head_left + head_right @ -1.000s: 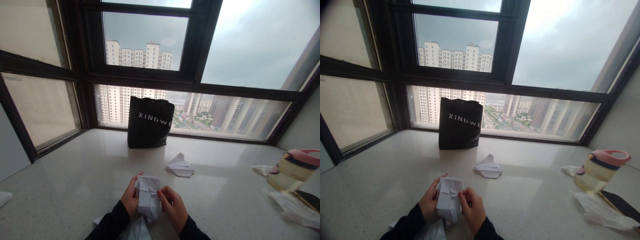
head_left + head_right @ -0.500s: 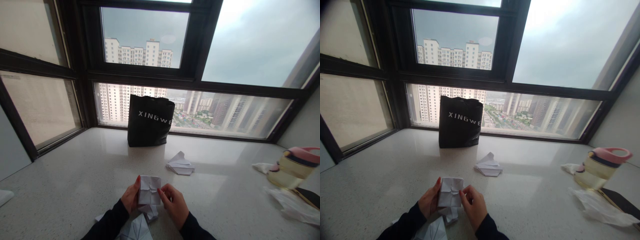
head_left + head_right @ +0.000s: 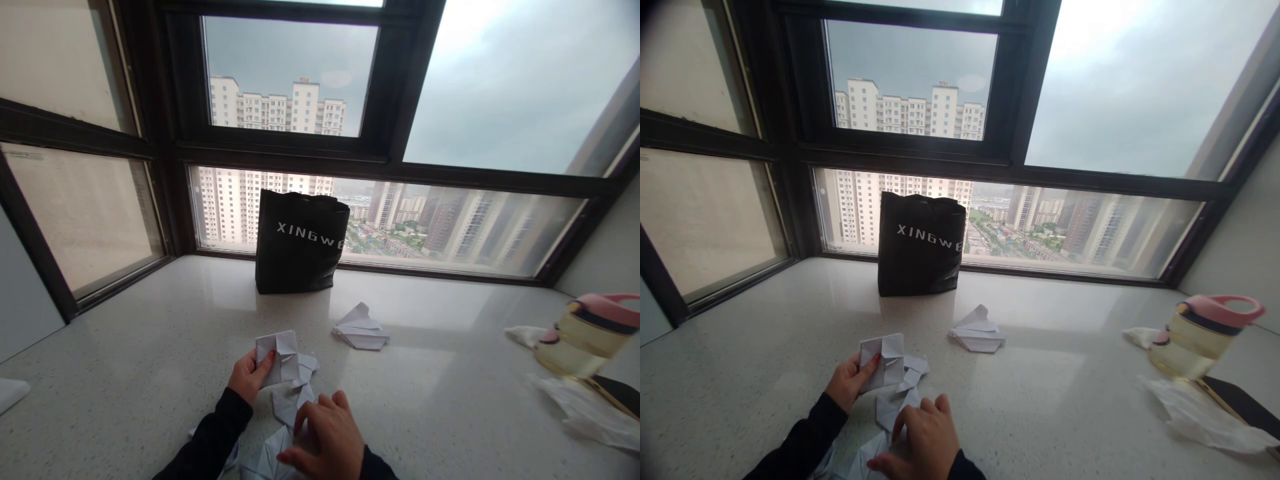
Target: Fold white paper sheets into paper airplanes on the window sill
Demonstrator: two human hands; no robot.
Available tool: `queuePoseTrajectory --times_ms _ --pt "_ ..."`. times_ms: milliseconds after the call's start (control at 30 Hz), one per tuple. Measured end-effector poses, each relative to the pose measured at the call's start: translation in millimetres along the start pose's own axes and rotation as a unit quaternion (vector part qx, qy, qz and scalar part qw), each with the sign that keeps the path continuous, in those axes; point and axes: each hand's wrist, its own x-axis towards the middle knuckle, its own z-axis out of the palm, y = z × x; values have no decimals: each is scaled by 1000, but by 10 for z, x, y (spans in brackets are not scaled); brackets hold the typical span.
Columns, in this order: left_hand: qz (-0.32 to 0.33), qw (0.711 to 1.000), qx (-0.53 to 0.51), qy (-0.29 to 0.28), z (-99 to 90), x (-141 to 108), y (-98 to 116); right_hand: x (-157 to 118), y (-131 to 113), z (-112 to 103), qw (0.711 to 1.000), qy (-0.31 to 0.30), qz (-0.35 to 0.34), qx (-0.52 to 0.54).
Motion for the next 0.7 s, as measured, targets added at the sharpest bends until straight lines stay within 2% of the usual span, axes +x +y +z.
queuePoseTrajectory --times_ms 167,333,400,533,700 --pt "4 1000 8 15 8 13 -23 -5 64 127 996 24 -83 -16" --pt "-11 1000 15 13 0 19 -2 20 -3 -5 992 37 -114 36" --pt "-24 1000 16 10 -3 15 7 23 -35 -117 989 87 -102 62" --pt "-66 998 12 -9 34 -25 7 18 12 -290 962 248 -99 60" --pt "-130 990 -2 -50 124 -98 -3 -4 120 -360 952 282 -118 3"
